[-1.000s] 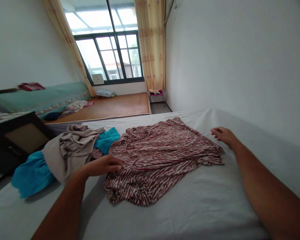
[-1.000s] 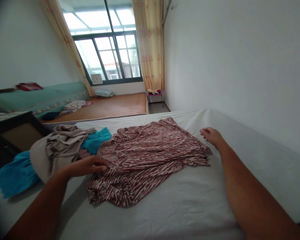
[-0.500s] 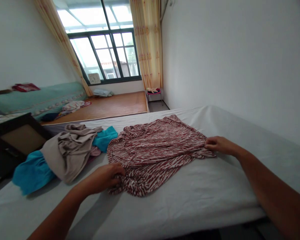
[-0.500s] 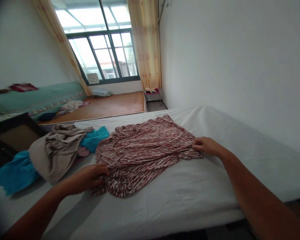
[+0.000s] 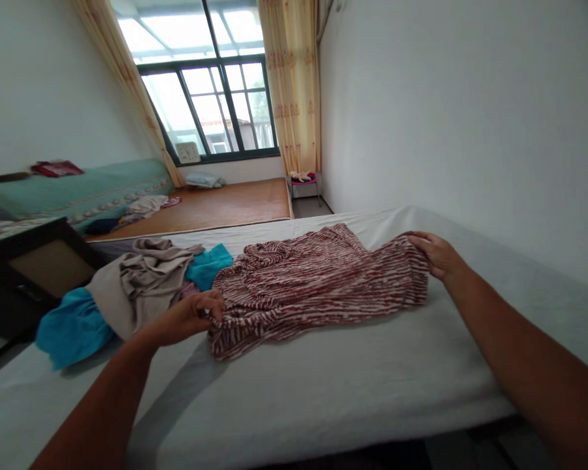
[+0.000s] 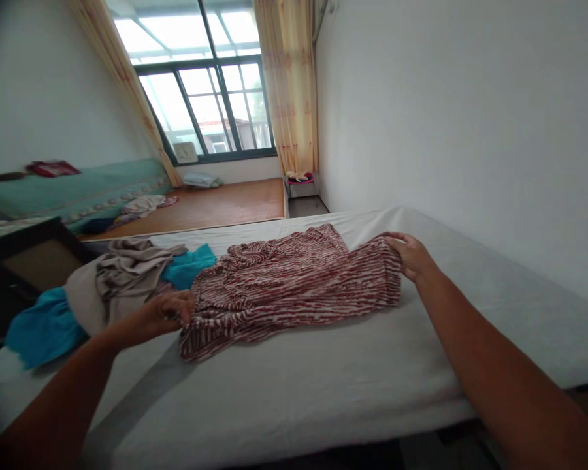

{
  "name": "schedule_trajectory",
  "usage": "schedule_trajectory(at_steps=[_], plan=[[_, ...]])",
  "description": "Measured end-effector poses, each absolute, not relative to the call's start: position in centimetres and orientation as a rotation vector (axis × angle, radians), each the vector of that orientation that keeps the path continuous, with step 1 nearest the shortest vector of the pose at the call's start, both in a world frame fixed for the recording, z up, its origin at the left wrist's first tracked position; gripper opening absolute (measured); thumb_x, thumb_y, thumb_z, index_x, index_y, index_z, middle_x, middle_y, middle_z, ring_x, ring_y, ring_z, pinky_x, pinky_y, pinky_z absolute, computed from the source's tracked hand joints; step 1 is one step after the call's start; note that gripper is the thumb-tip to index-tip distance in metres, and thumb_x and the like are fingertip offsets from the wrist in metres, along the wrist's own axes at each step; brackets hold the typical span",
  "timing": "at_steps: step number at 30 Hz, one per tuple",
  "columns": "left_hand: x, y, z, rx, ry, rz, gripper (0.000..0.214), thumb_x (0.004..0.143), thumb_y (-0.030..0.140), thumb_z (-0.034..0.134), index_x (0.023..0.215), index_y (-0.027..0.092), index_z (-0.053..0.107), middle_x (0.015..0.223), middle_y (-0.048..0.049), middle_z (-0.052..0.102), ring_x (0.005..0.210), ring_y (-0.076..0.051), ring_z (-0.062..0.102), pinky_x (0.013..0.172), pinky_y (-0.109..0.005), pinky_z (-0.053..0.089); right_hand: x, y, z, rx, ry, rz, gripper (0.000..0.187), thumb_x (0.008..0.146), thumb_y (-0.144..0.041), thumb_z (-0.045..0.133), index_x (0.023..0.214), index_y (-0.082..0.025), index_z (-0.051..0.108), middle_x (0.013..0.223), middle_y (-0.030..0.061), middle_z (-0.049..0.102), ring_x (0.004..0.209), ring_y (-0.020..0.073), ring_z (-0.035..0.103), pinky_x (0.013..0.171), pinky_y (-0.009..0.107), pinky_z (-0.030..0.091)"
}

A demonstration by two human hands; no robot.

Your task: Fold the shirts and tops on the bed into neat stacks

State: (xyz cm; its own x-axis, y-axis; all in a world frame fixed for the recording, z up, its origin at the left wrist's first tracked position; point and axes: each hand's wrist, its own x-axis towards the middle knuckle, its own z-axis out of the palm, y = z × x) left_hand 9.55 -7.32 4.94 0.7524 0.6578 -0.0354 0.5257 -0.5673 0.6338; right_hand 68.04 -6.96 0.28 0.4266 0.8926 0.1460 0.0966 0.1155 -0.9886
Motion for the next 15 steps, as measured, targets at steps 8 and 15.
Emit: schedule_trajectory(at_steps=[8,15], plan=[[10.4,-9.0,4.8,2.081,0.900,0.037,0.039,0.088,0.050,0.052,0.101,0.018,0.071,0.095,-0.0073,0.070,0.087,-0.019,0.062,0.077,-0.025,0.047,68.1,-5.6,-3.7,-1.740,-1.229,0.855,0.061,0.071,-0.051,0.069,0.119,-0.020,0.049,0.107,0.0147,0.069,0.089,0.0240,0.068,0.070,0.033,0.056],[12.8,-8.4,3.3,2.268,1.198,0.269,0.036,0.089,0.047,0.049,0.093,0.018,0.070,0.092,-0.0048,0.070,0.084,-0.018,0.061,0.077,-0.025,0.045,69.0,-5.7,-4.9,-1.877,-1.641,0.489,0.059,0.065,-0.057,0.070,0.109,-0.019,0.064,0.072,0.0035,0.069,0.074,0.0250,0.065,0.073,0.038,0.050]])
